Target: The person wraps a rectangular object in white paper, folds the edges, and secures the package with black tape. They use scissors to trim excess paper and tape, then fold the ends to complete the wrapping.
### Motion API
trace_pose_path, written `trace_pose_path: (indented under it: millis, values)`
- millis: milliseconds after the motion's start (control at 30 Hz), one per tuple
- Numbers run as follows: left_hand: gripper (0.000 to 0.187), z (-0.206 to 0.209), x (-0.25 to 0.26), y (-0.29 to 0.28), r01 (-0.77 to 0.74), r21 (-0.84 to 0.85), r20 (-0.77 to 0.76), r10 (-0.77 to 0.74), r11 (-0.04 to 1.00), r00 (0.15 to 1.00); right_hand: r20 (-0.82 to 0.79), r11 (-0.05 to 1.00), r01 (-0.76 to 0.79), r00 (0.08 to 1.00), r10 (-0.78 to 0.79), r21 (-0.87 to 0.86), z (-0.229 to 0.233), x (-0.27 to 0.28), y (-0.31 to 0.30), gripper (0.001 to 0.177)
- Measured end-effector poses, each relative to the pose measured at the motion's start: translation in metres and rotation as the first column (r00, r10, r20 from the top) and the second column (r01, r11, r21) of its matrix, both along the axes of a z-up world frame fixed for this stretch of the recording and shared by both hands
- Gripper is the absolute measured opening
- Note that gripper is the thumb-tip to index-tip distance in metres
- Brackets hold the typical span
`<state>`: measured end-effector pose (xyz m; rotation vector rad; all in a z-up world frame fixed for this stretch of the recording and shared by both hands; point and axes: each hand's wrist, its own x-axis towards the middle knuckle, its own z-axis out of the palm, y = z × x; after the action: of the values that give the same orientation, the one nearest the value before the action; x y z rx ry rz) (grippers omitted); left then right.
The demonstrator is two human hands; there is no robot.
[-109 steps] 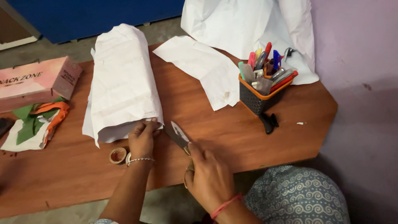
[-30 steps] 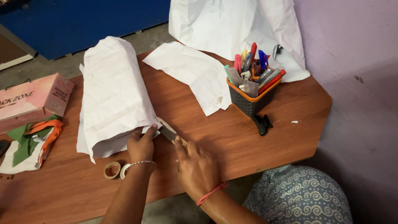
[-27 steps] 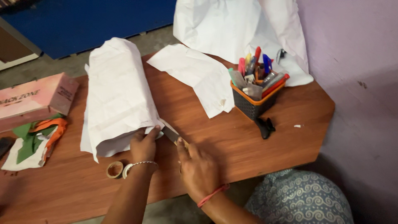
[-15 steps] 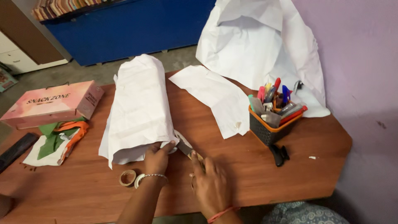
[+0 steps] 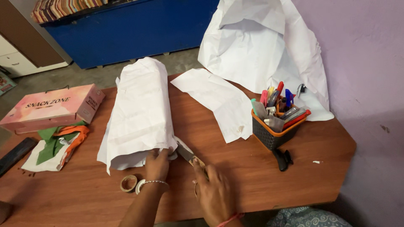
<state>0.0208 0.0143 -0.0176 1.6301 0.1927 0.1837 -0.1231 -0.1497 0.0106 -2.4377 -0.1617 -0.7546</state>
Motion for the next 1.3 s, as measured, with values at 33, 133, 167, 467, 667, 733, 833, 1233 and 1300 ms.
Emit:
trace_pose_path:
  millis: [33, 133, 167, 467, 667, 733, 833, 1233, 1300]
  values:
    - [0.033, -0.003, 0.004, 0.002, 0.004, 0.003, 0.005, -0.004, 1.000, 1.000, -0.007, 1.000, 0.010, 1.000, -0.011, -0.009, 0.000, 0.001, -0.001, 0.054]
    - [0.033, -0.016, 0.012, 0.006, 0.008, -0.067, -0.005, -0.008, 0.998, 1.000, -0.009, 1.000, 0.009, 1.000, -0.009, -0.009, 0.000, 0.005, -0.004, 0.052]
    - [0.033, -0.020, 0.013, 0.007, -0.008, -0.069, -0.011, 0.007, 0.998, 1.000, 0.008, 1.000, -0.010, 1.000, 0.010, 0.006, 0.000, 0.005, -0.009, 0.049]
    - [0.036, -0.004, 0.001, 0.003, -0.026, -0.054, 0.090, 0.031, 0.998, 0.995, 0.086, 1.000, 0.003, 0.996, -0.005, 0.019, 0.011, 0.000, -0.014, 0.040]
    - [0.038, 0.007, 0.005, -0.016, -0.128, -0.187, -0.031, 0.124, 0.974, 0.992, 0.057, 1.000, 0.014, 0.998, -0.014, 0.010, 0.005, -0.005, -0.015, 0.039]
    - [0.036, 0.008, 0.007, -0.016, -0.154, -0.178, -0.068, 0.144, 0.972, 0.987, 0.081, 1.000, 0.012, 0.997, -0.011, -0.007, 0.008, -0.004, -0.015, 0.040]
    - [0.036, 0.005, 0.012, -0.010, -0.115, -0.194, 0.041, 0.125, 0.974, 0.991, 0.115, 0.999, 0.011, 0.993, -0.007, -0.040, 0.010, 0.001, -0.017, 0.039]
    - [0.029, 0.019, 0.007, -0.008, -0.082, -0.157, -0.054, 0.075, 0.984, 0.996, 0.181, 0.994, -0.033, 0.982, 0.051, -0.101, 0.015, 0.008, -0.027, 0.036]
    - [0.028, 0.024, 0.005, -0.007, -0.112, -0.075, -0.119, 0.102, 0.991, 0.988, 0.135, 0.995, -0.046, 0.989, 0.058, -0.088, 0.013, 0.007, -0.028, 0.035]
